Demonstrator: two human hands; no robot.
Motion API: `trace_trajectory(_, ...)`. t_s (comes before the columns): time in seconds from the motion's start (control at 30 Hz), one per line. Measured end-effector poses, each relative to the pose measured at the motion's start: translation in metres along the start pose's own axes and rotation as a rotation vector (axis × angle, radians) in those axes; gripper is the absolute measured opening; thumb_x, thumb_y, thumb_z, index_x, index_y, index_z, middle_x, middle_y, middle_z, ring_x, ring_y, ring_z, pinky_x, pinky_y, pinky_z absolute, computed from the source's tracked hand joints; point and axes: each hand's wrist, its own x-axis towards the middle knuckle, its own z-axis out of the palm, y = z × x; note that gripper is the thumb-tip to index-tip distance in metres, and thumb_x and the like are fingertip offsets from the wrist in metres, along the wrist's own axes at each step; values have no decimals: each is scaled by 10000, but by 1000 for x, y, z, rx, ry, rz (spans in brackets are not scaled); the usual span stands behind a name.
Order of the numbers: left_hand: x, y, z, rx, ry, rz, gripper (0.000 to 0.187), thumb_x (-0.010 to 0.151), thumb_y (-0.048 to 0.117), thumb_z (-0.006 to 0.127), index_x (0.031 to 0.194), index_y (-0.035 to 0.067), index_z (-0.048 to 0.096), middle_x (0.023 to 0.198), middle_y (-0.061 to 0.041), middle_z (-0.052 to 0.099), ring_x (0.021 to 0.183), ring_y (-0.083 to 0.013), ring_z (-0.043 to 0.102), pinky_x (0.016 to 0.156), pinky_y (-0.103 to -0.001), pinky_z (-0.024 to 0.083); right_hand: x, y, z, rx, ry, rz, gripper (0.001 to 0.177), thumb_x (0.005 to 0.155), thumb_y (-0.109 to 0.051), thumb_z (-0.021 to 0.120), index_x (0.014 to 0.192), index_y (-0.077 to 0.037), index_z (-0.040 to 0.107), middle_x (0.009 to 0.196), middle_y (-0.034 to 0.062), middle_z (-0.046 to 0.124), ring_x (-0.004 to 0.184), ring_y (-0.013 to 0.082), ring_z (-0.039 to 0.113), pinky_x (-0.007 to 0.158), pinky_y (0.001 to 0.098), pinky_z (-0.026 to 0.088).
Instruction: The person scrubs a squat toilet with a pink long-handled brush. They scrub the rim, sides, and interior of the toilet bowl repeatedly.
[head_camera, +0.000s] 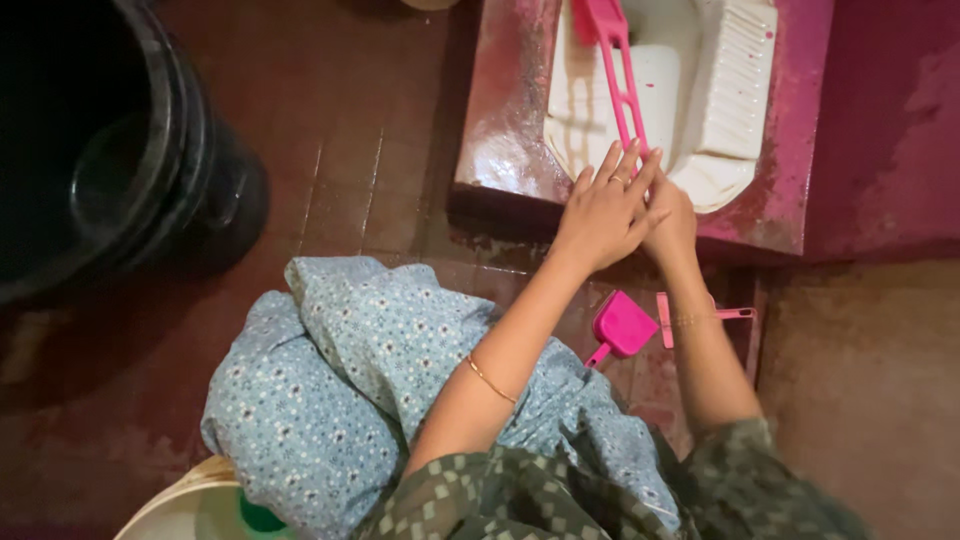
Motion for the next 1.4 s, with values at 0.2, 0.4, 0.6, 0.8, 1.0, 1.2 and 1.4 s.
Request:
trace_trajectory(0.2,5,0,-6,3,44,-6,775,993,598,492,1611,174,295,1664,-161,328,1557,-354,299,1181,-580,340,157,69,8,-116,113,60,389,961,-287,662,1292,-87,704,1013,314,700,956,496,672,840,549,516)
trace_trajectory(0.4,21,-7,-1,-51,86,15,778,1013,589,484,1634,168,279,1666,-161,348,1560,-358,318,1199,-550,363,157,63,13,-55,97,-78,341,972,-250,701,1234,-32,698,986,321,702,951,494,689,845,520,542)
trace_trajectory(0.6,16,-7,7,-50,-11,47,768,1009,601,472,1622,177,288,1667,-119,347,1557,-346,306,1194,-555,322,133,55,2,1,112,-129,481,910,-256,697,1361,-96,662,921,327,684,885,497,670,760,537,519)
trace_trajectory(0.8,21,-8,-3,-91,19,78,748,1031,601,444,1625,165,313,1672,-93,369,1564,-322,317,1224,-535,321,175,27,42,-21,170,27,428,925,-293,709,1280,-58,670,911,302,697,900,488,687,790,537,542)
trace_trajectory(1.0,17,-9,2,-61,-2,98,741,1018,612,433,1595,152,366,1655,-101,406,1559,-326,331,1209,-522,332,135,37,34,-88,24,-117,548,938,-290,706,1445,-107,608,916,347,666,904,533,644,785,570,508)
trace_trajectory(1.2,5,-4,-1,-28,-35,118,757,1008,639,431,1595,164,384,1624,-104,429,1537,-331,345,1225,-529,318,160,86,5,-143,156,127,462,955,-310,665,1382,-133,663,1087,293,700,1025,474,670,896,539,521)
trace_trajectory(1.4,4,-6,-2,-27,-43,103,771,992,652,442,1580,157,383,1625,-104,424,1537,-329,340,1209,-520,328,125,176,-39,-231,271,498,428,895,-254,627,1287,-93,691,1130,294,686,1049,482,658,888,546,512)
